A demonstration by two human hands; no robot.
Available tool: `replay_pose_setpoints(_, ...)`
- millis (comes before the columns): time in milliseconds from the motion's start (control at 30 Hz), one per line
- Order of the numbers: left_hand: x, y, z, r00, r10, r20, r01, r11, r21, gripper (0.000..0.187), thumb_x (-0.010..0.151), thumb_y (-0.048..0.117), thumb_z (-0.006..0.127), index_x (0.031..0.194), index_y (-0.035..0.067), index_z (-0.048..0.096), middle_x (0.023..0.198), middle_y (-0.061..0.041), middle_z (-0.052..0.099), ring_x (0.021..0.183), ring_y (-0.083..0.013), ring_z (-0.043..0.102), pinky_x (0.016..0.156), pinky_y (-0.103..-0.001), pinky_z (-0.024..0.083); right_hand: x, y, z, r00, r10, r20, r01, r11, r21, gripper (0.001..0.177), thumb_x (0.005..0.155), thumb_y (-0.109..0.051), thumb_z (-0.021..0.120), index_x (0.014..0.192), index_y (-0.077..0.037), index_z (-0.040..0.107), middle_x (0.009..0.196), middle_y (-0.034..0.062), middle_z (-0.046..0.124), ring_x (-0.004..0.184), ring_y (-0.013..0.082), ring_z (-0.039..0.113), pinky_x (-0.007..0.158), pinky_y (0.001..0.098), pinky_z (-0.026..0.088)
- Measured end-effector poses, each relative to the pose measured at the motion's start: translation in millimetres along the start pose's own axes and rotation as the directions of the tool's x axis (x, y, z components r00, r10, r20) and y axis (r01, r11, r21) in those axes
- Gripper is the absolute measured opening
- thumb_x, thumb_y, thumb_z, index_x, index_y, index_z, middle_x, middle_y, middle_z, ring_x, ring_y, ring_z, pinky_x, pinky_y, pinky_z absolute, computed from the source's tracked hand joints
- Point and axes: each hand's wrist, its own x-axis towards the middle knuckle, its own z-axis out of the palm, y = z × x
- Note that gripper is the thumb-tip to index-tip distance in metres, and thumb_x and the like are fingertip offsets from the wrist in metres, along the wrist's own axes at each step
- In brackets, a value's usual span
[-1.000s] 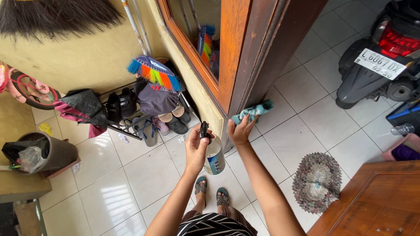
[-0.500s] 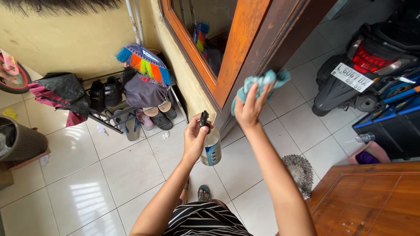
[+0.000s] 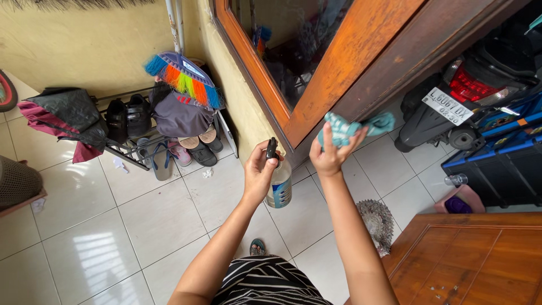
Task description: The person cleans a wooden-framed glass door using a spray bottle and a cloth. They spray the cleaning solution onto the frame and glass, then wipe the surfaces with the cloth. The person moves around the door to clean different sections, including the frame and the glass pane.
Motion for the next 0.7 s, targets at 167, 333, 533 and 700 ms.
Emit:
replay_pose_setpoints(167, 6.5, 5.4, -7.1, 0.999, 0.013, 0.032, -0.016, 0.997, 0.073, 0.055, 0.096, 0.040, 0.072, 0.132, 0.002, 0.059, 0.102, -0.003, 0.069, 0.098, -0.0133, 0.067, 0.091, -0.031, 0.054, -112.3, -1.4, 13.6, 0.964, 0.011, 0.266, 0.020, 0.993, -0.115, 0.046, 0.105, -0.029, 0.068, 0.149, -0.023, 0.060, 0.174, 0.0148, -0.008, 0.152, 0.0577, 0.003, 0.125, 0.0692, 0.020)
replay_pose_setpoints(333, 6.5, 12.4, -7.7, 0.997, 0.003, 0.073, -0.009, 0.997, 0.076, 0.052, 0.098, 0.038, 0.071, 0.133, 0.001, 0.060, 0.098, -0.003, 0.069, 0.095, -0.0121, 0.064, 0.089, -0.029, 0.053, -113.9, -14.5, -3.7, 0.914, 0.090, 0.396, -0.057, 0.994, -0.094, 0.050, 0.102, -0.017, 0.069, 0.151, -0.024, 0.061, 0.177, 0.0099, -0.001, 0.156, 0.0569, 0.014, 0.122, 0.0646, 0.029)
replay_pose_setpoints(533, 12.2, 20.4, -7.6, 0.992, 0.013, 0.126, -0.018, 0.999, 0.036, 0.051, 0.098, 0.037, 0.071, 0.132, 0.001, 0.060, 0.097, -0.003, 0.069, 0.095, -0.0118, 0.065, 0.088, -0.028, 0.052, 39.4, -10.8, -30.7, 0.983, 0.055, 0.175, -0.041, 0.995, -0.086, 0.043, 0.101, -0.008, 0.062, 0.144, -0.011, 0.069, 0.173, 0.0150, 0.012, 0.157, 0.0539, 0.008, 0.128, 0.0666, 0.022)
replay_pose_setpoints(700, 22.5, 19.2, -13.5, 0.988, 0.038, 0.151, -0.040, 0.999, 0.005, 0.051, 0.099, 0.039, 0.070, 0.131, 0.001, 0.060, 0.100, -0.004, 0.069, 0.097, -0.0129, 0.066, 0.090, -0.029, 0.053, 159.6, -10.4, -59.5, 0.995, 0.097, 0.009, -0.096, 0.991, -0.091, 0.038, 0.111, -0.008, 0.067, 0.149, -0.012, 0.072, 0.174, 0.0135, 0.026, 0.160, 0.0437, 0.015, 0.128, 0.0566, 0.026)
